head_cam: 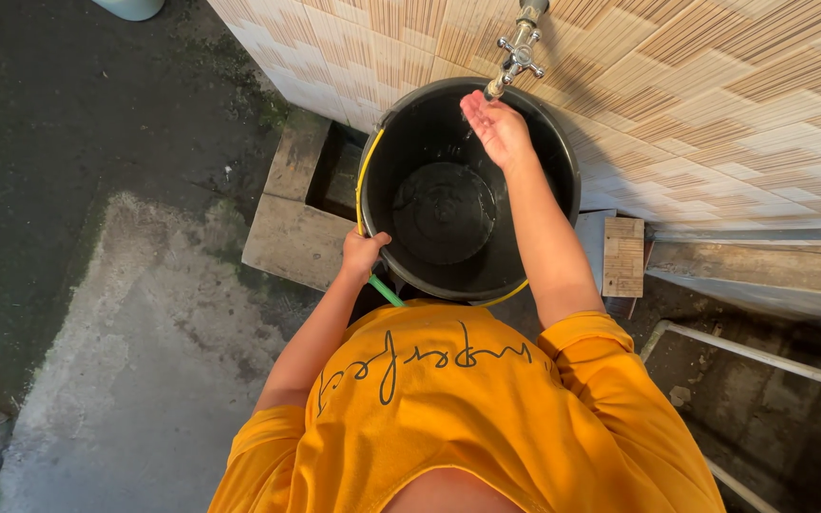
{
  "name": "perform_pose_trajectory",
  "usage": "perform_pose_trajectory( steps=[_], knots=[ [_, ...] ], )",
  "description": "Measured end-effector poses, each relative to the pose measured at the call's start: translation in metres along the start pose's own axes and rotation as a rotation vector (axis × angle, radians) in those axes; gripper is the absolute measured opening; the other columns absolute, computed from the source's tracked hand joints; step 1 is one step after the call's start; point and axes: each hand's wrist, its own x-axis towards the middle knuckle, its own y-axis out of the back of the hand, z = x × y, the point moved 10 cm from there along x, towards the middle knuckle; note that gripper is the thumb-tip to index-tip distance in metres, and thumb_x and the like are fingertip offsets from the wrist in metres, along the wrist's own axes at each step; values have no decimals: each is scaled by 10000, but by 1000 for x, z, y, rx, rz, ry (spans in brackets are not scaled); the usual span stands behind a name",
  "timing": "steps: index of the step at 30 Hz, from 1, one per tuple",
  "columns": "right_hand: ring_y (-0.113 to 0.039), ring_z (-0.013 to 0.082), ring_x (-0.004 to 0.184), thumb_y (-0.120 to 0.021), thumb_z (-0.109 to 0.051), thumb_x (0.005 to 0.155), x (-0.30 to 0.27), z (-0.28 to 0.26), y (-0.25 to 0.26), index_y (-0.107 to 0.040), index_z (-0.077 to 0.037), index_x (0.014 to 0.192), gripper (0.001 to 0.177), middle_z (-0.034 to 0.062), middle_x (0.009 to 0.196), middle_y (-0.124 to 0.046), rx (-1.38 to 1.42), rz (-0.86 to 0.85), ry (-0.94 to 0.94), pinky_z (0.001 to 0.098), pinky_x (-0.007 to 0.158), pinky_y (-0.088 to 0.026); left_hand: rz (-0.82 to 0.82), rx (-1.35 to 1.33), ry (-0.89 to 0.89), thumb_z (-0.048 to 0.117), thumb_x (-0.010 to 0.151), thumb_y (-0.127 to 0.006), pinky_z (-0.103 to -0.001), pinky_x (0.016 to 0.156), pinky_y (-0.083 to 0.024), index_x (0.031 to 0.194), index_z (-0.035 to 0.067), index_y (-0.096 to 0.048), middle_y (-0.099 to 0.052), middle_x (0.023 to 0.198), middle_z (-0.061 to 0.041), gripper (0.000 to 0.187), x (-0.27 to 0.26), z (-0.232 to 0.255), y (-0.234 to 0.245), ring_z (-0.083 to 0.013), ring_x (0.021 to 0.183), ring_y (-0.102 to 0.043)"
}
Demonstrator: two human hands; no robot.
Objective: Rinsing a plastic bucket and a short garden hose under an outdoor tap.
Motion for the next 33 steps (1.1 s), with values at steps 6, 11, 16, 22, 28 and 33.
perform_pose_trajectory(
  steps=[6,11,16,22,28,33],
  knots=[
    [-672,424,1215,-501,202,871,15,-12,24,-550,93,838,124,295,1261,-642,-70,11,107,467,1040,-542,4,56,33,30,782,-719,-322,617,-533,901,72,-662,-651,779,-16,139,-10,19,-4,-146,677,-637],
    [-691,383,1161,-533,169,889,-11,-24,-5,-592,65,908,122,237,1193,-663,-173,52,108,453,1021,-546,-21,80,39,43,805,-721,-337,630,-525,904,51,-649,-653,790,-31,123,-12,25,-5,-159,687,-632],
    [-707,355,1111,-571,132,926,-11,-24,-9,-643,104,1050,146,209,1142,-680,-189,62,74,433,1023,-542,-8,115,35,53,813,-729,-344,664,-520,924,50,-652,-656,817,-31,135,-11,25,0,-160,714,-621],
    [-721,356,1098,-568,133,929,-5,-28,-11,-623,130,1088,168,227,1161,-683,-175,34,52,436,1015,-552,13,70,-1,34,806,-727,-326,680,-526,959,35,-672,-665,846,-30,162,-6,27,9,-147,734,-627],
    [-721,339,1088,-593,18,977,-13,-23,-27,-620,122,1161,214,238,1173,-685,-315,-45,0,434,995,-562,48,39,-4,25,790,-708,-315,638,-512,962,60,-669,-648,808,-13,179,-7,30,18,-136,688,-605],
    [-726,332,1089,-637,-10,971,-7,-19,-18,-620,128,1165,239,244,1158,-692,-315,-18,-10,433,995,-561,70,-40,-51,5,771,-727,-315,633,-520,923,40,-645,-630,797,-4,177,9,34,25,-131,695,-603]
  ],
)
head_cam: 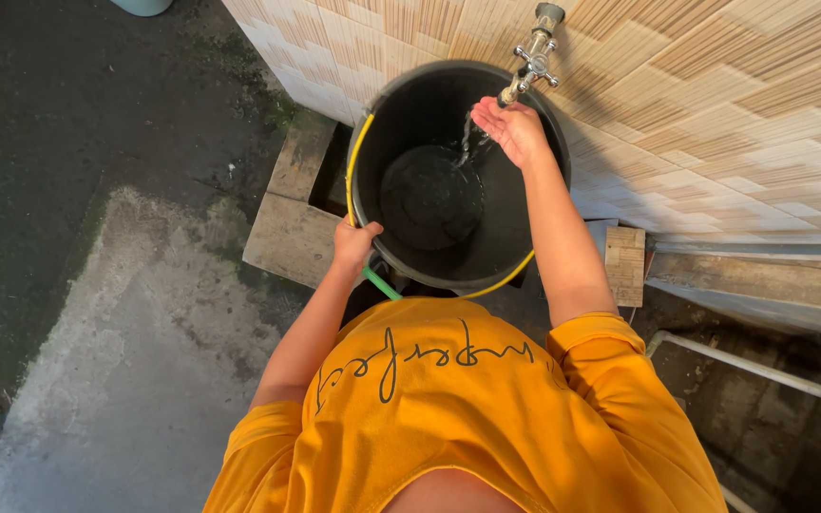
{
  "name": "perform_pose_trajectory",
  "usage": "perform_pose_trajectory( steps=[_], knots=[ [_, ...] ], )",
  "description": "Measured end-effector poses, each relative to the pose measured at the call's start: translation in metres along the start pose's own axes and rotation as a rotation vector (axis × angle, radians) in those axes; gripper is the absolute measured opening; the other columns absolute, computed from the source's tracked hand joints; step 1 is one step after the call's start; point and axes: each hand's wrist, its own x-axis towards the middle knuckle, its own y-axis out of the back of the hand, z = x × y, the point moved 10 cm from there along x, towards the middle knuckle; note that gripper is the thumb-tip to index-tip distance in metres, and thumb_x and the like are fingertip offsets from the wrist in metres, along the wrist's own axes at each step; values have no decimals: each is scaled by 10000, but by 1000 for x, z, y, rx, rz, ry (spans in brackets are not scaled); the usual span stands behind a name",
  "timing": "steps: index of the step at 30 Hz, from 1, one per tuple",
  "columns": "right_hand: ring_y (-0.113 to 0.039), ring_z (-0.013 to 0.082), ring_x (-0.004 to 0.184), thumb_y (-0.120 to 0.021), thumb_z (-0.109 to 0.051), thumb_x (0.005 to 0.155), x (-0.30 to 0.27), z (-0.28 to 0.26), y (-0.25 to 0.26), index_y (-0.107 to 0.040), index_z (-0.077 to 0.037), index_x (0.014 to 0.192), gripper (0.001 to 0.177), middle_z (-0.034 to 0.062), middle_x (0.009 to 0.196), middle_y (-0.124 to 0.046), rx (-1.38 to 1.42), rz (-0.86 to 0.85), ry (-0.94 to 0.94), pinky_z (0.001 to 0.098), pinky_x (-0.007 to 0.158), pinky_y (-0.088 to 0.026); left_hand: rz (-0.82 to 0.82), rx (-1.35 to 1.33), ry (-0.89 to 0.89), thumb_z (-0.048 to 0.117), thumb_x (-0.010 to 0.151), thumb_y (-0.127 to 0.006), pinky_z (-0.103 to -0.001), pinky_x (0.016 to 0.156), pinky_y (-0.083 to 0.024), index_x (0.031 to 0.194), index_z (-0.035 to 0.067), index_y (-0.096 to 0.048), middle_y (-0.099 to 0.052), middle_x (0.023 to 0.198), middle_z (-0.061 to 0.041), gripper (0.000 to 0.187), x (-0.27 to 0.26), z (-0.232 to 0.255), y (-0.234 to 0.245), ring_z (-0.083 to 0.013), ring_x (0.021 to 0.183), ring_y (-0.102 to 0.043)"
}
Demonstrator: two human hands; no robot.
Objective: Rinsing a plastic bucket and a short garden hose under an outdoor tap.
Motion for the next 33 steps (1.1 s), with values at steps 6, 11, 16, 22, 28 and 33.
perform_pose_trajectory(
  steps=[6,11,16,22,28,33],
  knots=[
    [-720,363,1099,-630,25,963,3,10,17,-605,133,1121,193,257,1180,-682,37,15,1,465,997,-563,0,-8,-6,-1,772,-719,-302,635,-504,940,55,-659,-634,800,7,187,9,11,4,-125,693,-597],
    [-720,379,1121,-606,58,949,2,12,29,-564,98,1083,146,254,1210,-685,53,20,8,481,999,-563,-32,-28,4,4,792,-710,-307,627,-509,947,60,-651,-640,804,4,175,7,18,1,-127,691,-610],
    [-718,367,1136,-593,43,966,3,18,36,-567,79,1105,147,226,1227,-686,10,32,7,474,1003,-559,-37,-59,11,4,793,-710,-301,602,-517,935,67,-644,-636,794,6,169,13,14,1,-119,670,-615],
    [-713,340,1122,-594,12,992,0,26,35,-599,118,1219,250,218,1207,-689,-153,27,-1,440,1010,-582,-45,-72,-26,-11,792,-712,-293,603,-495,931,61,-654,-628,793,14,167,15,11,2,-112,667,-592],
    [-719,337,1131,-583,-1,996,-2,31,33,-600,126,1245,280,236,1196,-691,-193,-16,3,429,1012,-582,-43,-74,-42,-9,797,-713,-289,652,-513,935,54,-659,-646,825,14,161,12,9,0,-108,713,-607],
    [-713,326,1137,-567,13,991,-5,35,38,-608,120,1248,281,227,1221,-684,-256,-34,19,428,1011,-582,-11,-68,45,-4,788,-695,-303,622,-527,940,65,-649,-642,814,6,173,0,13,-7,-122,699,-625]
  ],
)
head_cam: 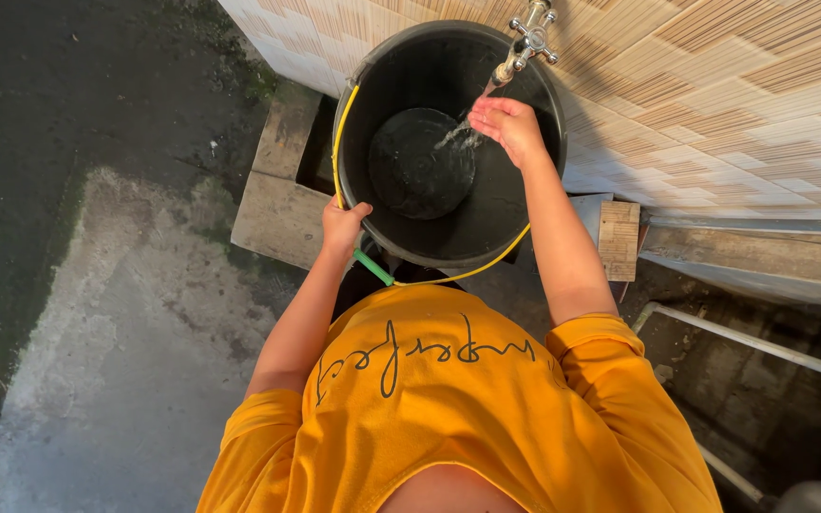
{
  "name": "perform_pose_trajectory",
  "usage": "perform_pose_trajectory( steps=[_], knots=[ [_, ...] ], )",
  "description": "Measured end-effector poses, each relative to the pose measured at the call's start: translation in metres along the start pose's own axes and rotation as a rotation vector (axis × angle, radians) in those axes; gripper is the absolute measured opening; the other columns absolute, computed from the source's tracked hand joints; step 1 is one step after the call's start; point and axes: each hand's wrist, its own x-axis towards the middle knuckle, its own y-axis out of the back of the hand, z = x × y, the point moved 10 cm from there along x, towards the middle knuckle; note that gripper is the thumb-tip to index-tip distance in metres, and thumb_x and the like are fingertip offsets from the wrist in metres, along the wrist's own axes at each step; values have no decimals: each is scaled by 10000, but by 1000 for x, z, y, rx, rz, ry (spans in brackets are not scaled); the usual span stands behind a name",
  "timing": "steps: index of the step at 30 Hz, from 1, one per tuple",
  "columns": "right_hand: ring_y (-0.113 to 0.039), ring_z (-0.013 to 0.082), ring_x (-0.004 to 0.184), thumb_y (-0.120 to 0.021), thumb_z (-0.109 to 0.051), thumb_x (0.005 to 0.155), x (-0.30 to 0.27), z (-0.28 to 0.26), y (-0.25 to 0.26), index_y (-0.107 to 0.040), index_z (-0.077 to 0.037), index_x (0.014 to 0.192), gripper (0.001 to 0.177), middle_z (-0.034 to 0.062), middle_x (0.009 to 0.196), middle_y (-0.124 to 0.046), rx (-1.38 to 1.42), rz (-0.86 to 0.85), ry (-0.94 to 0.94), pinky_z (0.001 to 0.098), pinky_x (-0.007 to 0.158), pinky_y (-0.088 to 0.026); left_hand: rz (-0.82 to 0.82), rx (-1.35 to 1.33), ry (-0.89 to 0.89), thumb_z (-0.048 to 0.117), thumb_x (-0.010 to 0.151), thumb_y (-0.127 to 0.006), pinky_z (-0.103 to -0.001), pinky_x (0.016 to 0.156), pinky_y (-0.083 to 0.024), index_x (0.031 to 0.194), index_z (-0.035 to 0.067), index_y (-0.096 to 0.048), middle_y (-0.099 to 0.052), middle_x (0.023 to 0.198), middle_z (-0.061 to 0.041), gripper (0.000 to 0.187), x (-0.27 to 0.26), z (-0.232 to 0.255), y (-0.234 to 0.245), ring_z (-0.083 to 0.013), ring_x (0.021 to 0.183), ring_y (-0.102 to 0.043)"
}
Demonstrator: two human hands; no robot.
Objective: Rinsing a plastic bucket and a short garden hose under an outdoor tap.
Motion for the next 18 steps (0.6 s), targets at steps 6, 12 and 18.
perform_pose_trajectory(
  steps=[6,12,18],
  knots=[
    [-716,317,1125,-549,-1,996,-4,8,6,-607,113,1246,281,229,1201,-688,-79,32,-31,419,996,-588,-7,28,-48,-19,819,-695,-302,649,-483,1009,42,-678,-650,853,0,200,0,-6,-5,-119,718,-580],
    [-716,323,1130,-554,1,994,-4,3,12,-605,124,1243,282,235,1201,-691,4,55,-50,424,989,-565,-21,1,-49,-23,812,-685,-298,717,-514,1017,41,-678,-672,893,5,214,-6,-2,-11,-110,783,-615],
    [-717,352,1116,-565,3,993,4,1,10,-608,118,1168,214,245,1167,-693,169,52,-45,446,992,-564,-3,28,-38,-27,809,-703,-308,664,-494,978,38,-668,-648,843,3,185,-4,-11,-9,-118,725,-587]
  ],
)
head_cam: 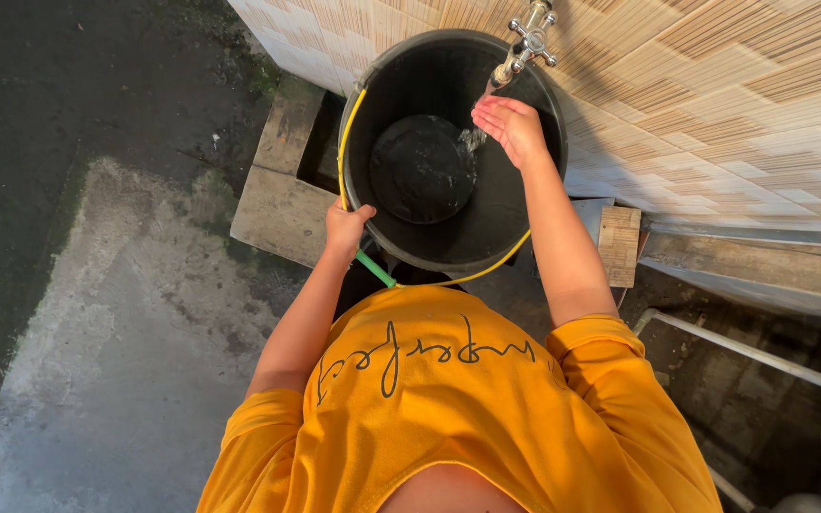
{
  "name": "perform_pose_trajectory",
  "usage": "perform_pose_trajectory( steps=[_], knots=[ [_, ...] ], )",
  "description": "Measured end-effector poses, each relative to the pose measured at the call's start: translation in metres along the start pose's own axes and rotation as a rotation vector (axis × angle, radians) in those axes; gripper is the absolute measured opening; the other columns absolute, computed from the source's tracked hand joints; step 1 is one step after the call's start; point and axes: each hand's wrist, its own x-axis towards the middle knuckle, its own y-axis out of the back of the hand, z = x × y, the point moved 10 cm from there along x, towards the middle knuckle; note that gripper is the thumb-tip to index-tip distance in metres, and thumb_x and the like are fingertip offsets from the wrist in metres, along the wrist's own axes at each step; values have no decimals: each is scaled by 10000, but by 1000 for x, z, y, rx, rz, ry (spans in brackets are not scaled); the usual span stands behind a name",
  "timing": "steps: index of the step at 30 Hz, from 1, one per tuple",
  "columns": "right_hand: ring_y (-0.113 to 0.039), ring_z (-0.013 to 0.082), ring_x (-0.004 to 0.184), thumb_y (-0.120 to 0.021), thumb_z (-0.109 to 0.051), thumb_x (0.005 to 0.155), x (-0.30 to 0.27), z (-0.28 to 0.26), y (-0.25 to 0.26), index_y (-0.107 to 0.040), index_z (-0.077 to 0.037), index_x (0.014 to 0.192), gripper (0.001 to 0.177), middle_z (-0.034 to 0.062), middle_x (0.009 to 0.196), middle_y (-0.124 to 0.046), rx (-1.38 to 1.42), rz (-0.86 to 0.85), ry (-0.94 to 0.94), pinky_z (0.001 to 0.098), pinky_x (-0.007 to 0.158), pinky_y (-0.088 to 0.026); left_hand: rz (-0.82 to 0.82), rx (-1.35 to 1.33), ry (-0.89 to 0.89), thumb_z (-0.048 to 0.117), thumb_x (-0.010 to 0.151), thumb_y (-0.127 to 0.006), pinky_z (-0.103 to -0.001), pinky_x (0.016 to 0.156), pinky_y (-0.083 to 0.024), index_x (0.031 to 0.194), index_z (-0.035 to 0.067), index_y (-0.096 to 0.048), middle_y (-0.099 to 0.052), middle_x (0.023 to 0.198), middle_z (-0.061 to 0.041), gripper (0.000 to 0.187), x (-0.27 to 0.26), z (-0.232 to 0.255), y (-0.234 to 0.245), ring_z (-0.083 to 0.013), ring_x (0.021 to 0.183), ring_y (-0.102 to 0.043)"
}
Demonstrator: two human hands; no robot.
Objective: Rinsing a plastic bucket and a short garden hose under an outdoor tap.
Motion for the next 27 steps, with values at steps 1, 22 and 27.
perform_pose_trajectory(
  steps=[1,22,27],
  knots=[
    [-717,352,1116,-565,3,993,1,-1,-3,-608,118,1168,214,245,1167,-693,1,-3,0,446,992,-564,2,0,-2,-27,809,-703,-308,664,-494,978,38,-668,-648,843,3,185,0,0,0,-118,725,-587],
    [-713,256,1125,-551,-67,998,9,6,14,-613,25,1312,333,161,1274,-690,-546,27,142,361,966,-612,-167,120,-18,13,781,-725,-296,636,-509,908,61,-666,-652,785,15,148,11,-1,-38,-111,690,-604],
    [-742,233,987,-720,-135,931,-31,7,29,-704,-36,1206,292,140,1085,-763,-1118,142,325,344,892,-579,-159,113,2,3,770,-725,-308,632,-488,890,52,-663,-646,772,13,144,18,-3,-42,-118,684,-590]
  ],
)
